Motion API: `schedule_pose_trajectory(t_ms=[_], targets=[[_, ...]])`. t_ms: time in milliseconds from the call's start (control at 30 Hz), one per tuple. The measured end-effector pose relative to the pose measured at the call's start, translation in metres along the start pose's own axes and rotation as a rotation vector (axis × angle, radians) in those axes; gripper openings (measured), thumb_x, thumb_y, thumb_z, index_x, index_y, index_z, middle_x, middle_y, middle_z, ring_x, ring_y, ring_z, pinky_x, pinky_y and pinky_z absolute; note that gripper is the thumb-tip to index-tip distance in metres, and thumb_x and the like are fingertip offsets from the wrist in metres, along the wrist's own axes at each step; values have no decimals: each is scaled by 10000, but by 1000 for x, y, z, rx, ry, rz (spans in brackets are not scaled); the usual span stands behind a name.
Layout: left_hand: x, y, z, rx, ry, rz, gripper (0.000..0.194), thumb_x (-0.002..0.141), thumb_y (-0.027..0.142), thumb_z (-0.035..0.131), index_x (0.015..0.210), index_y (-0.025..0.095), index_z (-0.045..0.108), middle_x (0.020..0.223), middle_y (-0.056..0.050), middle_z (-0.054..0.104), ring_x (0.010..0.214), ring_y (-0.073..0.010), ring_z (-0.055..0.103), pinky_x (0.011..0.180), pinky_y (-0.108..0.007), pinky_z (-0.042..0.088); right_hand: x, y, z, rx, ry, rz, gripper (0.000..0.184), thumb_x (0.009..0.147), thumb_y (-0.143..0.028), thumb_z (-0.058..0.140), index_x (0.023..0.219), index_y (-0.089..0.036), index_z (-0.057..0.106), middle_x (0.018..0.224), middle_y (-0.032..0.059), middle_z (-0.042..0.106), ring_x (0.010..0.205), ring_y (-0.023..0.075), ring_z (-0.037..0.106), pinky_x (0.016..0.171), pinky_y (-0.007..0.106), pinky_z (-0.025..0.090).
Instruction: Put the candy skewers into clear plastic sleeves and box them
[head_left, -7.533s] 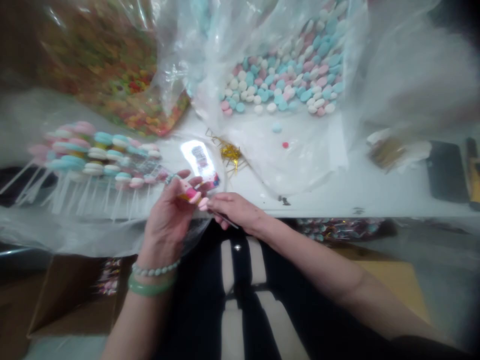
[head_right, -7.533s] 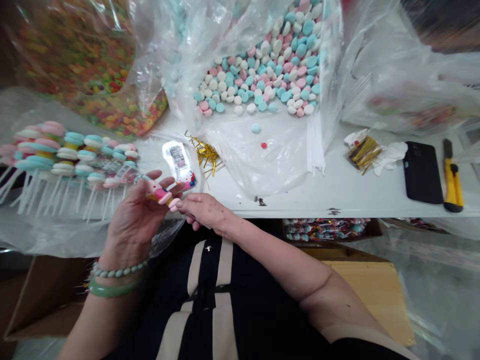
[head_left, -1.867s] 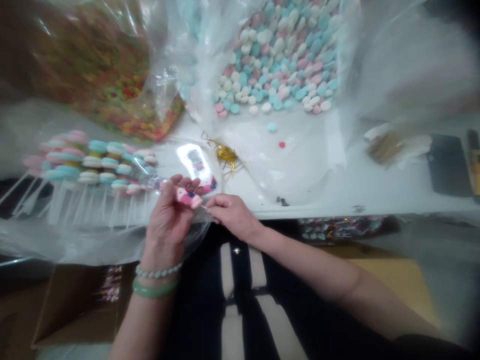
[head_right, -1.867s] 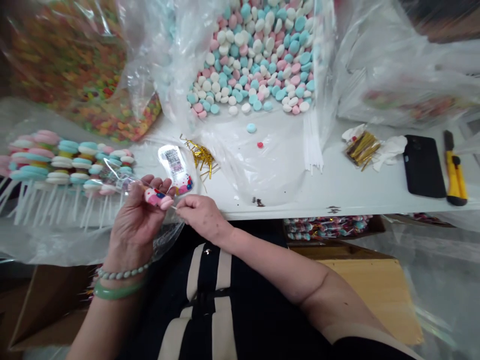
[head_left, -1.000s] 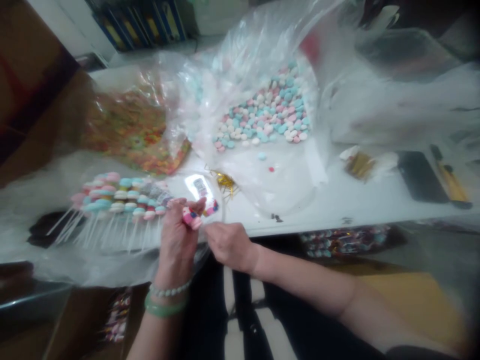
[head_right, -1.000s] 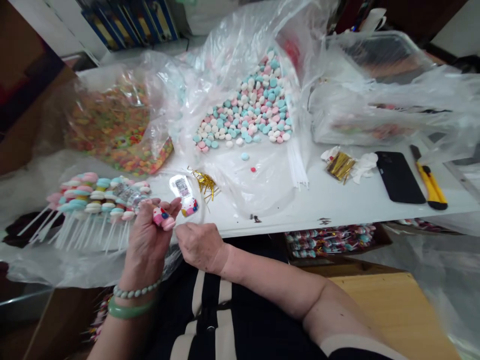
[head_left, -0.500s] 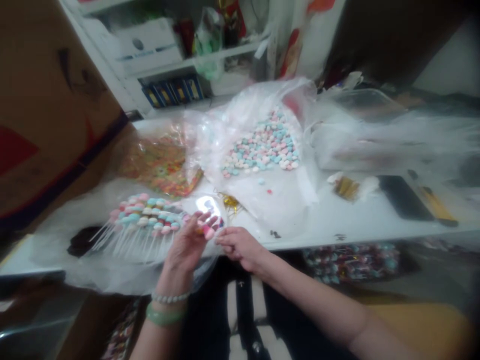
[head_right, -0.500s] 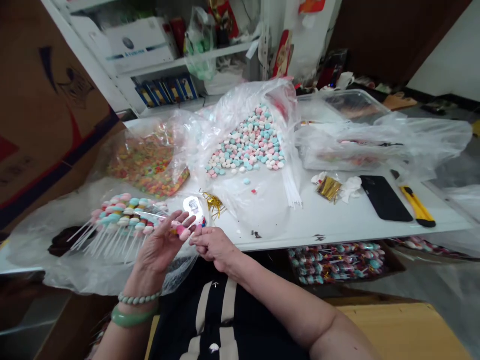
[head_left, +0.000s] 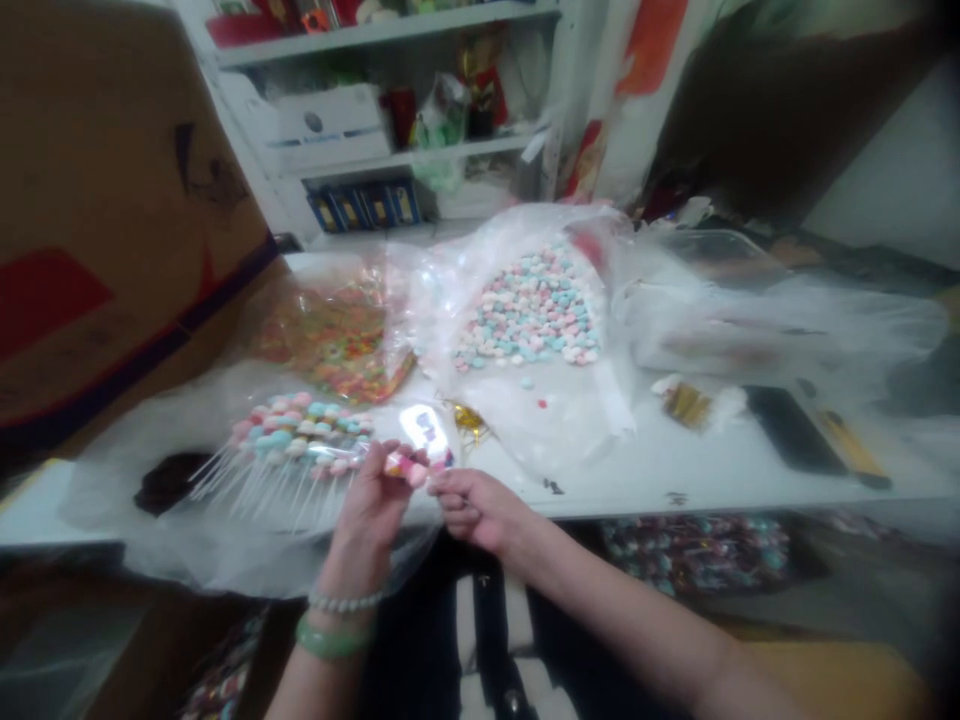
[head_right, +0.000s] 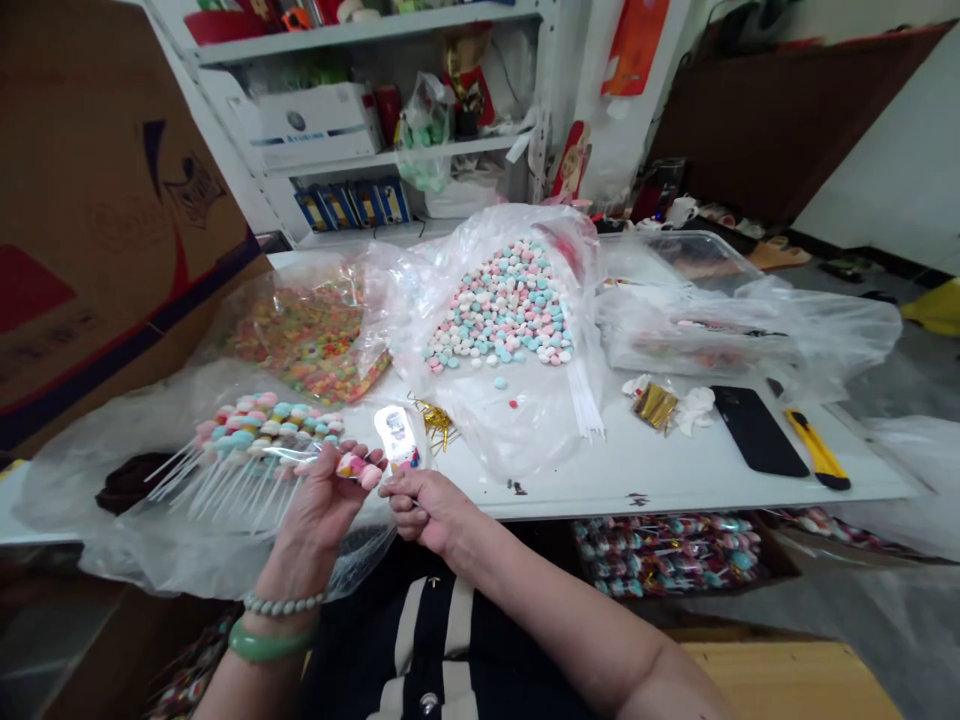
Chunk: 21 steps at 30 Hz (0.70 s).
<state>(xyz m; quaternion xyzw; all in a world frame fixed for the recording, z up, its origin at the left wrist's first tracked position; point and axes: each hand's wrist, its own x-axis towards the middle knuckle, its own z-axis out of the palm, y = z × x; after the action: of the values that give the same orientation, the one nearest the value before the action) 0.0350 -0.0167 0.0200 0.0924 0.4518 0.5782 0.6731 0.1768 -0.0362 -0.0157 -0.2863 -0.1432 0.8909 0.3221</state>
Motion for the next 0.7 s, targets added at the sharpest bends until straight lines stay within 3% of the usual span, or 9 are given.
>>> schedule_pose_trajectory(t_ms=[167, 267, 367, 467, 567, 700], targets=[[9, 5, -15, 114, -8, 84, 208, 899, 261, 663, 739, 130, 647, 705, -61, 698, 683, -194, 711, 676, -300, 595, 3, 1, 11, -146, 120, -145, 215, 634, -179, 722, 738, -174, 533, 436, -134, 362, 358, 13, 180, 411, 186, 65], [6, 1, -18, 102, -63, 122, 221, 869, 305, 710, 756, 130, 637, 685, -55, 688, 678, -192, 706, 707, -316, 593, 8, 9, 23, -332, 222, -292, 131, 660, -211, 687, 715, -166, 577, 424, -119, 357, 382, 39, 225, 415, 198, 125], [0, -2, -21, 87, -71, 120, 277, 937, 350, 618, 772, 128, 624, 641, -58, 665, 647, -187, 693, 720, -328, 591, 12, 22, 30, -628, 315, -482, 76, 744, -219, 611, 688, -169, 621, 464, -75, 430, 454, 82, 371, 474, 214, 287], [-4, -1, -25, 78, -91, 12, 331, 974, 405, 543, 823, 123, 628, 688, -87, 679, 700, -212, 705, 727, -360, 597, 10, 35, 27, -999, 371, -692, 137, 835, -215, 556, 752, -192, 664, 675, -8, 637, 653, 132, 569, 655, 248, 426], [-1, 2, -30, 39, -54, -1, 230, 951, 353, 591, 880, 136, 627, 817, -94, 708, 749, -209, 711, 729, -354, 596, 6, 43, 20, -1442, 425, -817, 174, 893, -186, 503, 820, -203, 660, 827, 33, 713, 758, 157, 630, 715, 258, 423], [6, -7, -33, -9, 4, 78, 89, 886, 239, 657, 867, 160, 621, 750, -27, 673, 712, -171, 693, 690, -278, 570, 7, 45, 16, -1775, 487, -783, 175, 912, -167, 493, 787, -193, 612, 789, 45, 707, 700, 159, 621, 645, 256, 385]])
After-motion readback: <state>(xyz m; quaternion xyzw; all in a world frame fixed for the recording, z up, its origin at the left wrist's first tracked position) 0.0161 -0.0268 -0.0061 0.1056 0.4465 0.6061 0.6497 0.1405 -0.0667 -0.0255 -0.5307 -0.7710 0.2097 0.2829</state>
